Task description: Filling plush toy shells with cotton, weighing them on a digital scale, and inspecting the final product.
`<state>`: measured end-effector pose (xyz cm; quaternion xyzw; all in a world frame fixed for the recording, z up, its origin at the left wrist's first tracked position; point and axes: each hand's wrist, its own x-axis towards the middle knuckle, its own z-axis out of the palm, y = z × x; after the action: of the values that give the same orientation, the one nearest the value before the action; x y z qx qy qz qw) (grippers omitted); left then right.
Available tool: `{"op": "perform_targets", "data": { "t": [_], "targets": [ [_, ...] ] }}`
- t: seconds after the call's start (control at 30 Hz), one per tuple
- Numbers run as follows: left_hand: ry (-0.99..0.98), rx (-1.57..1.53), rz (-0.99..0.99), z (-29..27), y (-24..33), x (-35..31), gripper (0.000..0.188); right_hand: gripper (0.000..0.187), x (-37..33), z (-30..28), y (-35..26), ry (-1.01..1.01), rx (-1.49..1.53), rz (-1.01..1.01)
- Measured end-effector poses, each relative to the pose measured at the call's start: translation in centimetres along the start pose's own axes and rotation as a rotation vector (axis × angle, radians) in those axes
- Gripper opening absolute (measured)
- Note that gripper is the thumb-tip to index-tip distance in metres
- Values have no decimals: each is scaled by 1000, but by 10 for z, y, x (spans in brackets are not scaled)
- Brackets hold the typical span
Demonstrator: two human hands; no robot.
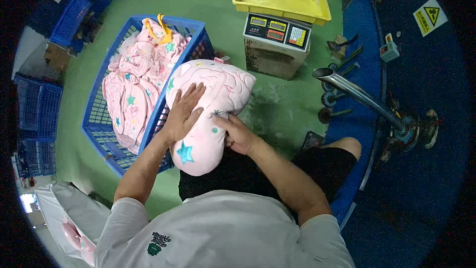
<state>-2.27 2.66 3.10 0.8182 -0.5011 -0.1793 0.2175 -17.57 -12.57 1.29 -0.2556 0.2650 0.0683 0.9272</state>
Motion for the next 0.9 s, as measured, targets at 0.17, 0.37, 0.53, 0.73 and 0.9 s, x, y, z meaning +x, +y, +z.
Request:
{"op": "perform_targets", "data": {
  "t": [0.17,0.37,0.53,0.73,0.9],
  "targets": [
    [126,4,-34,2,-13,-15,73,27,-24,-44,2,-540,-233,42],
    [498,-690,-604,19,6,-44,67,42,-45,-42,-15,-80,-610,-153],
    [135,-1881,-680,34,8,-57,70,56,-43,-31,-20,147,-920,-544],
    [110,-1897,-480,69,50,2,73,68,-57,-42,-63,403,-1022,-942],
    [39,-1740,-254,67,89,69,68,61,-80,-55,-87,642,-785,-1157]
  ]
}}
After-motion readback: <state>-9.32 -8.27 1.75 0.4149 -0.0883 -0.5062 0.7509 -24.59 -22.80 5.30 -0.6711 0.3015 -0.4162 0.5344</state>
